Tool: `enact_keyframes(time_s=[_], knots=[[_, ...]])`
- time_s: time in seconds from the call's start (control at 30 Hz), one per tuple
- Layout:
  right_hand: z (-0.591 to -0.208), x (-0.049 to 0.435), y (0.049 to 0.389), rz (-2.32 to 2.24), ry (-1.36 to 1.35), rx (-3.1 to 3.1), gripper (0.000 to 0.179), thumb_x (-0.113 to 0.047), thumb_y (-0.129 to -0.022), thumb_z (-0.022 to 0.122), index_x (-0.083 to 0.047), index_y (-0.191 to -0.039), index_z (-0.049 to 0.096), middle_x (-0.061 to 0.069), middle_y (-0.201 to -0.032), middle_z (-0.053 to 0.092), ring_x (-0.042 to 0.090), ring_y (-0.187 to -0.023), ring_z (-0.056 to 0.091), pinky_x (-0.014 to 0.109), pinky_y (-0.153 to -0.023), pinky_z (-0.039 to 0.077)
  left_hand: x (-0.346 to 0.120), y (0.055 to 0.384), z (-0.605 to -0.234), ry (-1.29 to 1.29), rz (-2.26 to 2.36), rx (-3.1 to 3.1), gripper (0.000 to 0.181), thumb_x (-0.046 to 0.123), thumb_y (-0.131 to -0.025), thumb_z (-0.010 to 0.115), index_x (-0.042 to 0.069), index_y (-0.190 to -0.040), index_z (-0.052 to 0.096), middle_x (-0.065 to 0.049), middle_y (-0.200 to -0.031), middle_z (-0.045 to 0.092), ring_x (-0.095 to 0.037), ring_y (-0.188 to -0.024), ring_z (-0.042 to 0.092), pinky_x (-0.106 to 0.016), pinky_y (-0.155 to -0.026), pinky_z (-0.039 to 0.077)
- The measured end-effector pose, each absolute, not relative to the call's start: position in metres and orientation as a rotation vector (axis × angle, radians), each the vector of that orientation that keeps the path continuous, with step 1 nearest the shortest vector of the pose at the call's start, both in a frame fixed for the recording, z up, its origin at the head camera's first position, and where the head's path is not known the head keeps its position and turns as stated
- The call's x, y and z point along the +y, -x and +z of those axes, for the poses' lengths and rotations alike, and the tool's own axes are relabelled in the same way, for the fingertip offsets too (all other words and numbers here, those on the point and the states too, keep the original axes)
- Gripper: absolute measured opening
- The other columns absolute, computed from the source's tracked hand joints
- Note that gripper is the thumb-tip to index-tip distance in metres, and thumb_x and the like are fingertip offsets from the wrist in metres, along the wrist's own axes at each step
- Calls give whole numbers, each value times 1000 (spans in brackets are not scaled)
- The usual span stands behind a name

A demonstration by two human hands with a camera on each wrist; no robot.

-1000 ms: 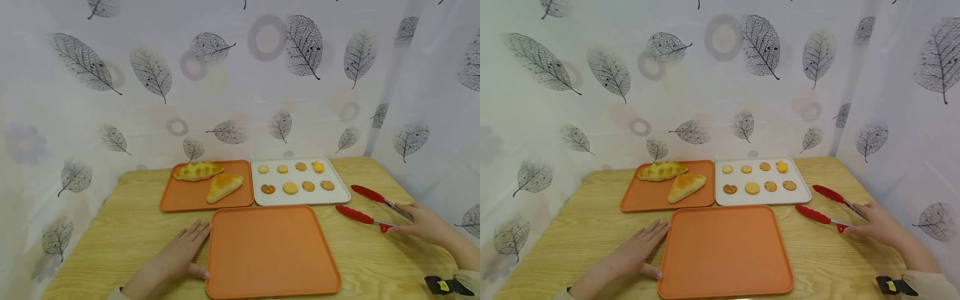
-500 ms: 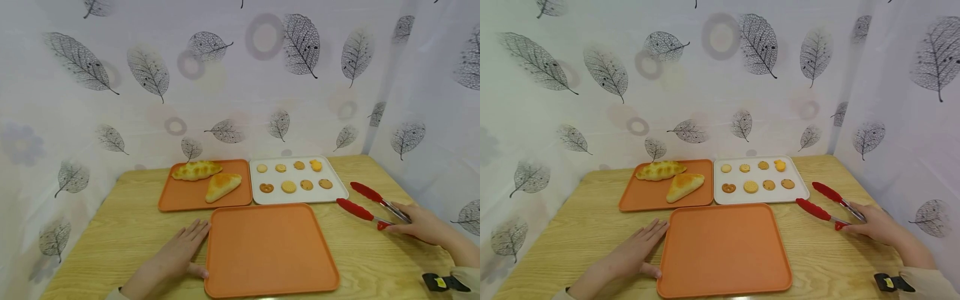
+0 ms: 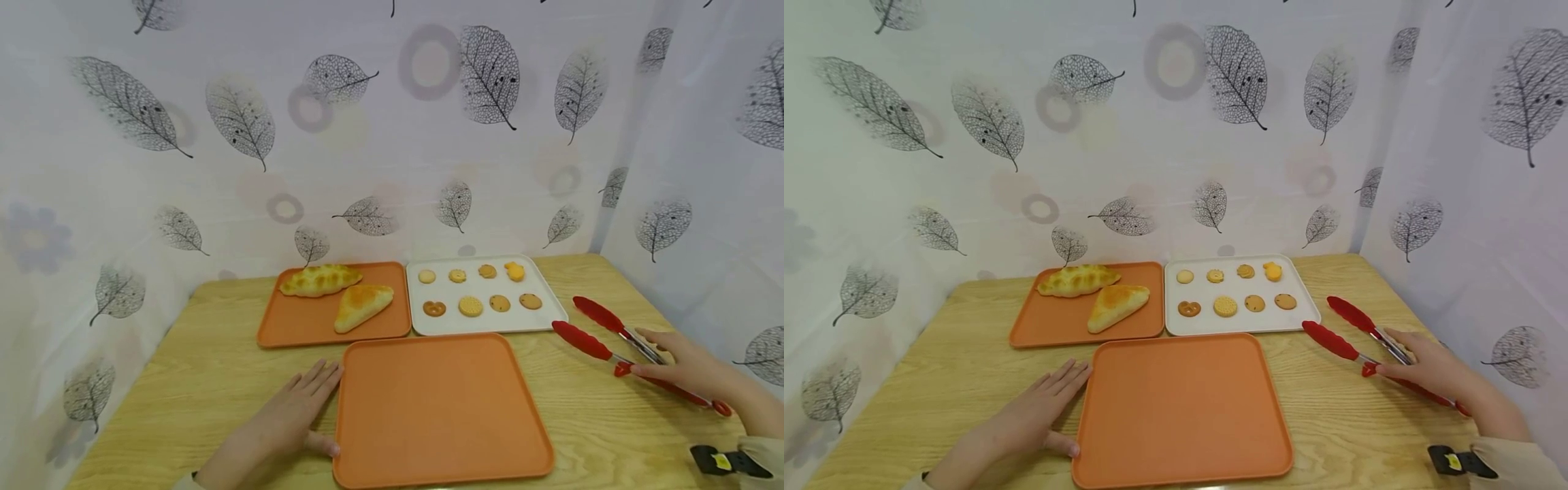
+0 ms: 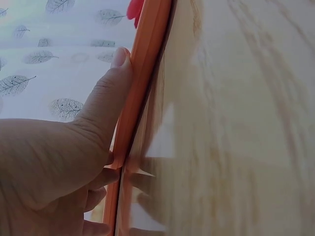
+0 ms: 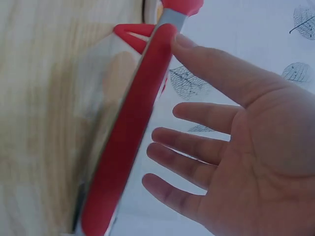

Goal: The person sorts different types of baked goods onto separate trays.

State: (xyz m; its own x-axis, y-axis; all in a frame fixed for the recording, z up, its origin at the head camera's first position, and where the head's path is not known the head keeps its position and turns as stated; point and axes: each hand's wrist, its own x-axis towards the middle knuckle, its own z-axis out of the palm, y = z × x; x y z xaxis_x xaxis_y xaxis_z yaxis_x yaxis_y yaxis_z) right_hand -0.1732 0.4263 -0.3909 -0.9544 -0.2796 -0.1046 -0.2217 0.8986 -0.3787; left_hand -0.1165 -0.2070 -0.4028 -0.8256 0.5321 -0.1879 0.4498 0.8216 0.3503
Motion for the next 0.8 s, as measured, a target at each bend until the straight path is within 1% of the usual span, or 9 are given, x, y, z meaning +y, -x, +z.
enact_keyframes(time_s=[0.1, 0.23, 0.37, 0.43, 0.6, 0.7, 0.8], knots=[[-387, 422, 175, -525, 400, 2950, 74, -30, -91, 67, 17, -140, 36, 44, -132, 38, 63, -111, 43, 71, -81, 43, -207, 116, -402, -747, 425, 2725, 121, 79, -68, 58, 5, -156, 20, -17, -162, 23, -39, -150, 16, -67, -113, 24], [-382, 415, 179, -447, 472, 3092, 66, -28, -91, 68, 17, -132, 45, 41, -127, 43, 60, -108, 45, 70, -80, 43, -206, 116, -399, -732, 424, 2715, 121, 78, -67, 59, 5, -155, 20, -18, -161, 23, -40, -150, 16, -68, -112, 24], [-375, 403, 181, -359, 519, 3222, 61, -29, -89, 70, 15, -128, 51, 40, -125, 47, 57, -107, 46, 69, -82, 42, -205, 116, -395, -703, 436, 2688, 120, 78, -68, 60, 5, -155, 21, -18, -161, 23, -41, -150, 16, -70, -111, 23], [-371, 396, 183, -312, 538, 3256, 59, -29, -89, 70, 12, -128, 53, 39, -125, 49, 56, -108, 47, 69, -83, 42, -205, 117, -393, -712, 422, 2689, 116, 76, -71, 60, 5, -155, 24, -19, -160, 26, -42, -149, 18, -71, -111, 23], [-361, 375, 190, -244, 581, 3313, 54, -28, -89, 70, 7, -127, 56, 36, -127, 50, 55, -110, 48, 70, -87, 41, -209, 127, -381, -725, 354, 2778, 98, 68, -79, 61, 5, -150, 37, -21, -154, 36, -44, -144, 29, -72, -108, 26], [-354, 361, 194, -244, 575, 3327, 54, -28, -89, 69, 5, -129, 56, 34, -131, 49, 54, -113, 46, 71, -90, 39, -210, 135, -368, -686, 354, 2835, 91, 61, -82, 64, 5, -149, 39, -21, -153, 40, -45, -143, 32, -72, -108, 26], [-348, 347, 199, -246, 601, 3347, 54, -29, -90, 68, 3, -131, 55, 31, -133, 49, 53, -116, 45, 71, -93, 38, -211, 143, -355, -649, 362, 2878, 87, 56, -84, 65, 5, -150, 38, -20, -153, 40, -44, -143, 32, -70, -110, 26]])
